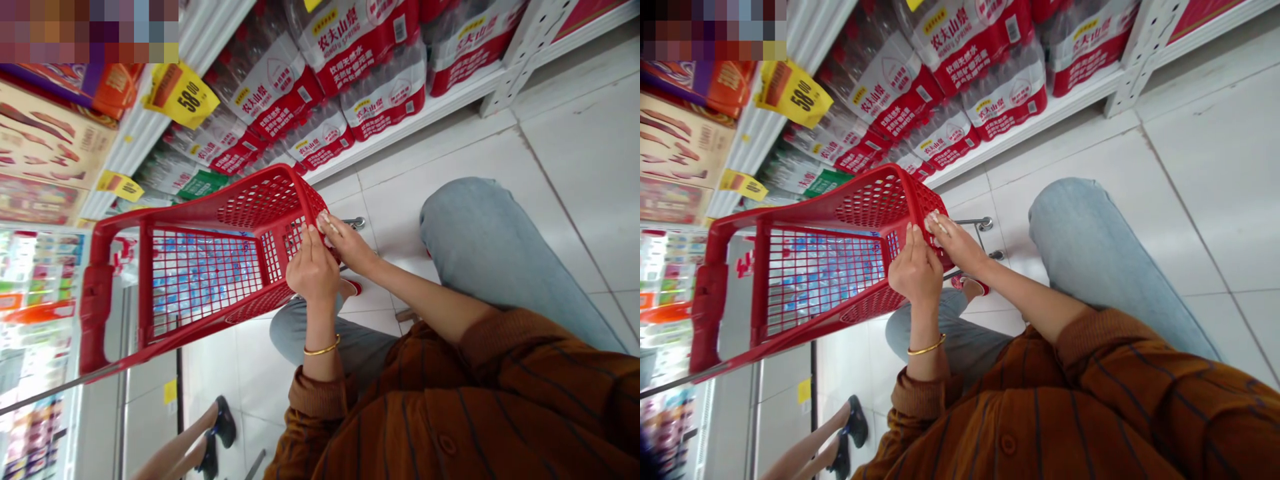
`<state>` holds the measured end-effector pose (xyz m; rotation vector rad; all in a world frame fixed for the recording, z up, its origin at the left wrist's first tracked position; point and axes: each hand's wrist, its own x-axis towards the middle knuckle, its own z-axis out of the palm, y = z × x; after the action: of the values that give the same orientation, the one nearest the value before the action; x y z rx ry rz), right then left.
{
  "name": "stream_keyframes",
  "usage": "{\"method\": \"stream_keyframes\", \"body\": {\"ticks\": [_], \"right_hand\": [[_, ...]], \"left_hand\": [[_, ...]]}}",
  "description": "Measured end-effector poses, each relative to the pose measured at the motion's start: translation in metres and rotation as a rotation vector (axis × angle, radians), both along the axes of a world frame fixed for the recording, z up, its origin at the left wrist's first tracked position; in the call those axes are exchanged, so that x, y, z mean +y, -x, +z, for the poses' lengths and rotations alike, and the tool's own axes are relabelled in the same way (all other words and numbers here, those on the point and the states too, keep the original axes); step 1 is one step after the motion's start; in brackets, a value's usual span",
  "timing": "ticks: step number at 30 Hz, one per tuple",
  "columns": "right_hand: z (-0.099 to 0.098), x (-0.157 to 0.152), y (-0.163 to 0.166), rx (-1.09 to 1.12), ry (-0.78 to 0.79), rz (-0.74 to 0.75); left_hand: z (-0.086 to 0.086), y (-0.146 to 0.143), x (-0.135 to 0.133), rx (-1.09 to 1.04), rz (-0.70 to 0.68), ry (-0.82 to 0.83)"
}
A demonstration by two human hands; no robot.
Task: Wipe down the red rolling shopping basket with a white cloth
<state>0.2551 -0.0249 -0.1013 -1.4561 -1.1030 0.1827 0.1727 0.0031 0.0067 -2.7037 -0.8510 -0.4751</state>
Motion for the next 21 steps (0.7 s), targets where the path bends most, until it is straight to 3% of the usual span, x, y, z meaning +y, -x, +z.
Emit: {"method": "stream_keyframes", "body": {"ticks": [8,14,17,21], "right_hand": [[-0.027,0.003,0.008,0.085,0.014,-0.014],[-0.047,0.000,0.014,0.125,0.083,-0.003],[-0.045,-0.002,0.012,0.164,0.110,-0.038],[-0.019,-0.006,0.006,0.169,0.044,-0.052]], "left_hand": [[0.001,0.001,0.003,0.026,0.101,0.168],[-0.001,0.002,0.005,-0.004,0.095,0.138],[-0.003,0.002,0.006,-0.003,0.099,0.156],[-0.004,0.005,0.007,-0.016,0.051,0.112]]}}
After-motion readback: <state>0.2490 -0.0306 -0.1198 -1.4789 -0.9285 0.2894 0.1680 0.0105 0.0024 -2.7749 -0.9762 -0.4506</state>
